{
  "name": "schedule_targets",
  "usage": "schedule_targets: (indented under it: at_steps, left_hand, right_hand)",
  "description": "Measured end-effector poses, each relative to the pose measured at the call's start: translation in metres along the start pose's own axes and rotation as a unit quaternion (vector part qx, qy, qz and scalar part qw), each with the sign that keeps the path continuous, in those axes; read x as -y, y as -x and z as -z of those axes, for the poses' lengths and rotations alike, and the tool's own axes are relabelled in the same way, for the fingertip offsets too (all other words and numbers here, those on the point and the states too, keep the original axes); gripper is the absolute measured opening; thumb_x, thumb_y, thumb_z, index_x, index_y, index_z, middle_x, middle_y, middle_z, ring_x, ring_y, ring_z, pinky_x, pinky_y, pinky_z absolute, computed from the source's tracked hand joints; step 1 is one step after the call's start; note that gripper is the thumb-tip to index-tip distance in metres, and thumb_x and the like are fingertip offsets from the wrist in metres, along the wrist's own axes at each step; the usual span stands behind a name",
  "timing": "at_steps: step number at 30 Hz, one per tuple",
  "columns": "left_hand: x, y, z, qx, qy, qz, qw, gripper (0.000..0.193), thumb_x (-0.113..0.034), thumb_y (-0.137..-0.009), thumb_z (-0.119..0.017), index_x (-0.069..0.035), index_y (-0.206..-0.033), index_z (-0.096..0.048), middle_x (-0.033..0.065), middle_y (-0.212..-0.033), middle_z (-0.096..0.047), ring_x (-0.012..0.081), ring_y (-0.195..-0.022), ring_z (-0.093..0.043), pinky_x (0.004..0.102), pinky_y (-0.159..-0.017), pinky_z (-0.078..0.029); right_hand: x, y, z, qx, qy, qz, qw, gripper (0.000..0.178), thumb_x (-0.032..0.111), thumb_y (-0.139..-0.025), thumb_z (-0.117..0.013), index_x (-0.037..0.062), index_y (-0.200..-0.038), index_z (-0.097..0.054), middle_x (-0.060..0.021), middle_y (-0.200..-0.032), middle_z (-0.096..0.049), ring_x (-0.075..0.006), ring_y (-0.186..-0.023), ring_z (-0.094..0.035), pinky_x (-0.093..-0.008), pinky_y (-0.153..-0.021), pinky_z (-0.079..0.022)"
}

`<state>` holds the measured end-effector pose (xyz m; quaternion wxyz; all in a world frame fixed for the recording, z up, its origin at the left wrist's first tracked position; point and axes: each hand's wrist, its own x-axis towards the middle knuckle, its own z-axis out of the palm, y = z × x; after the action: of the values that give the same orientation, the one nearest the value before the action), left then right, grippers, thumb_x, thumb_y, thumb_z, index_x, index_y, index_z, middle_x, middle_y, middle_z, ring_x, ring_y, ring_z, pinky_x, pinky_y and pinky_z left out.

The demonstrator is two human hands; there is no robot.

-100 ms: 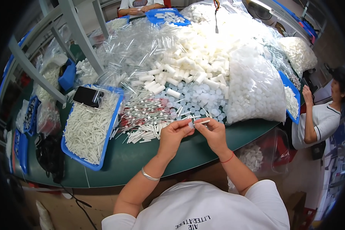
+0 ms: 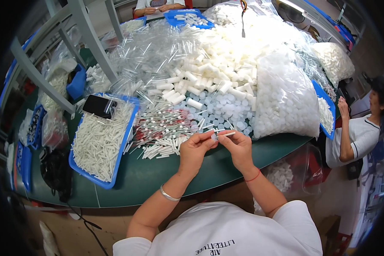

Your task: Manually assembling small white plastic components at a factory workbench.

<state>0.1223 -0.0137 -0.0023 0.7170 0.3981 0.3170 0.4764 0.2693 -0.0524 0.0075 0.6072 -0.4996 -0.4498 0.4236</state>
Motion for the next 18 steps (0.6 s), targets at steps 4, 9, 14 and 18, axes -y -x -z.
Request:
schedule_targets:
  at_steps: [4, 9, 14, 18]
  left_hand:
    - [0.001, -0.003, -0.001, -0.002, -0.027, -0.055, 0.998, 0.024, 0.003, -0.087, -0.064, 0.003, -0.111, -0.066, 0.0078, -0.094, -0.067, 0.0147, -0.086, -0.066, 0.024, -0.08, -0.055]
    - [-0.031, -0.042, -0.003, 0.133, -0.321, -0.048, 0.936, 0.024, -0.006, -0.086, -0.068, 0.0, -0.109, -0.068, 0.0075, -0.099, -0.067, 0.0112, -0.084, -0.065, 0.0257, -0.074, -0.054]
    - [-0.05, -0.116, -0.004, 0.109, -0.654, -0.311, 0.681, 0.026, -0.008, -0.078, -0.062, -0.003, -0.104, -0.064, 0.0156, -0.104, -0.063, 0.0344, -0.102, -0.056, 0.0418, -0.088, -0.047]
    - [-0.039, -0.151, 0.033, 0.126, -0.757, -0.263, 0.584, 0.016, -0.012, -0.078, -0.062, -0.008, -0.092, -0.067, 0.0145, -0.086, -0.061, 0.0358, -0.089, -0.058, 0.0457, -0.077, -0.048]
  right_hand:
    - [0.002, -0.002, -0.004, -0.002, -0.061, -0.026, 0.998, 0.015, 0.008, -0.089, -0.066, -0.0022, -0.101, -0.068, -0.0031, -0.093, -0.068, -0.0068, -0.083, -0.06, -0.0198, -0.072, -0.047]
    - [-0.004, -0.016, 0.014, -0.011, -0.064, -0.033, 0.997, 0.014, 0.008, -0.09, -0.066, -0.0001, -0.101, -0.068, -0.0031, -0.097, -0.067, -0.0059, -0.085, -0.059, -0.0196, -0.075, -0.046]
    - [-0.005, -0.028, 0.034, -0.074, -0.072, 0.023, 0.994, 0.007, 0.007, -0.093, -0.059, 0.0021, -0.098, -0.062, -0.0083, -0.103, -0.067, -0.0119, -0.092, -0.061, -0.0262, -0.084, -0.049]
    - [0.001, -0.026, 0.025, 0.007, -0.111, 0.011, 0.994, 0.008, 0.009, -0.095, -0.057, 0.0029, -0.1, -0.057, -0.0089, -0.103, -0.066, -0.014, -0.094, -0.063, -0.0269, -0.08, -0.052]
